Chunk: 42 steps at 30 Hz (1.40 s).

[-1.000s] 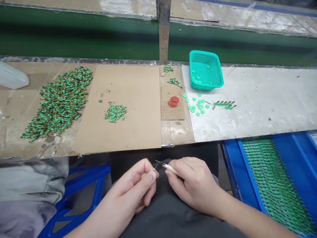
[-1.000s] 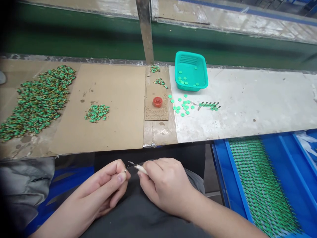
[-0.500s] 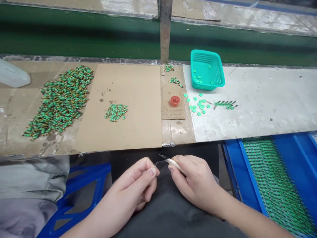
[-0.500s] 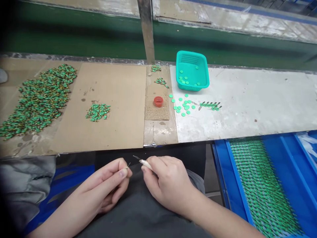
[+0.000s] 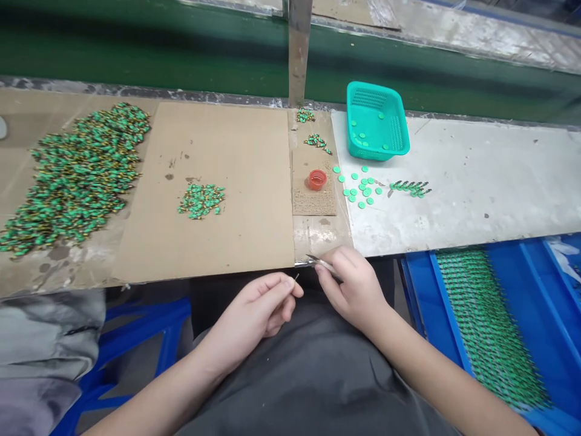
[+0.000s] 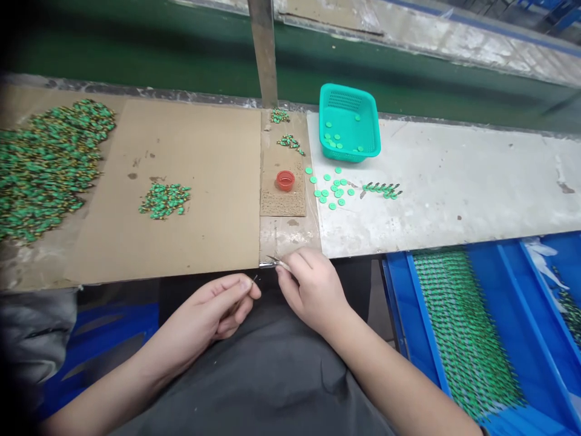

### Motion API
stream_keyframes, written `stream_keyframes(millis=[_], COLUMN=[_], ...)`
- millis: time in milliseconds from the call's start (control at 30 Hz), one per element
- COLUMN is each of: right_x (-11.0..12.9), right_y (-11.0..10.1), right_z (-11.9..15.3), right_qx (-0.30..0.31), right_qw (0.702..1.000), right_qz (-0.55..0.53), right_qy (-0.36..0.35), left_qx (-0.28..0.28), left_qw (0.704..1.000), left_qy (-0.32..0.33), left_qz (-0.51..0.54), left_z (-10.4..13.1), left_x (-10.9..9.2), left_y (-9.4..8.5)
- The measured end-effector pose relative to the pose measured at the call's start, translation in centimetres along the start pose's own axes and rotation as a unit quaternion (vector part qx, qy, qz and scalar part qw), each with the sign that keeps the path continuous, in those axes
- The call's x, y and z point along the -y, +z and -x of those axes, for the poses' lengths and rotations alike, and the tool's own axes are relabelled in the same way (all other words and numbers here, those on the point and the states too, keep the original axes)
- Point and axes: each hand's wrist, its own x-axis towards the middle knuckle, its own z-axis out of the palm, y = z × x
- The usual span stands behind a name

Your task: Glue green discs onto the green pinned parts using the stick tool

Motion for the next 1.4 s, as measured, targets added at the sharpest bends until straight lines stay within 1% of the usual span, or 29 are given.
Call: stream_keyframes(millis=[67, 133, 233, 333, 400, 467, 600, 700, 867, 967, 1100, 1233, 1400], right_x=[-0.3, -0.7, -1.9, -3.3, -4.3, -5.1, -6.0, -6.1, -5.6, -5.2, -4.9, -4.5, -4.2], right_y=[-0.3, -0.8, -1.8, -3.0, -3.6, -4.1, -4.7, -4.9, -4.6, -4.0, -3.6, -3.4, -2.9], right_z=[0.3, 0.8, 1.4, 1.7, 1.7, 1.5, 1.4, 1.8, 2.6, 2.6, 2.1, 1.8, 1.6], right_qx=[-0.022, -0.045, -0.077, -0.104, -0.104, -0.094, -0.058, -0.036, -0.012, -0.010, -0.032, -0.012, 0.000], right_qw=[1.000, 0.999, 0.995, 0.990, 0.990, 0.993, 0.997, 0.998, 0.998, 0.997, 0.997, 0.998, 0.996], right_qz=[-0.007, -0.011, -0.001, 0.015, 0.021, 0.023, 0.039, 0.046, 0.054, 0.070, 0.067, 0.063, 0.082], right_qy=[0.013, 0.029, 0.061, 0.091, 0.089, 0.071, 0.025, 0.017, 0.011, 0.016, 0.021, 0.012, 0.030], left_qx=[0.022, 0.032, 0.057, 0.086, 0.106, 0.111, 0.074, 0.054, 0.042, 0.034, 0.028, 0.038, 0.045], left_qw=[0.999, 0.999, 0.997, 0.992, 0.988, 0.985, 0.982, 0.982, 0.987, 0.988, 0.990, 0.990, 0.990], left_qy=[-0.023, -0.039, -0.045, -0.044, -0.049, -0.052, -0.030, -0.019, -0.020, -0.020, -0.022, -0.024, -0.019], left_qz=[-0.011, -0.001, 0.041, 0.079, 0.099, 0.123, 0.173, 0.182, 0.156, 0.147, 0.140, 0.132, 0.130], left_z=[-0.2, -0.7, -2.1, -3.6, -4.5, -5.2, -6.1, -6.5, -7.2, -7.3, -7.2, -7.3, -7.5], left_x=[0.2, 0.3, 0.3, 0.4, 0.7, 1.1, 2.0, 2.4, 2.4, 2.2, 1.9, 1.9, 2.2], left_y=[0.4, 0.7, 1.4, 2.4, 3.2, 4.0, 5.2, 6.0, 6.6, 6.7, 6.7, 6.7, 6.6])
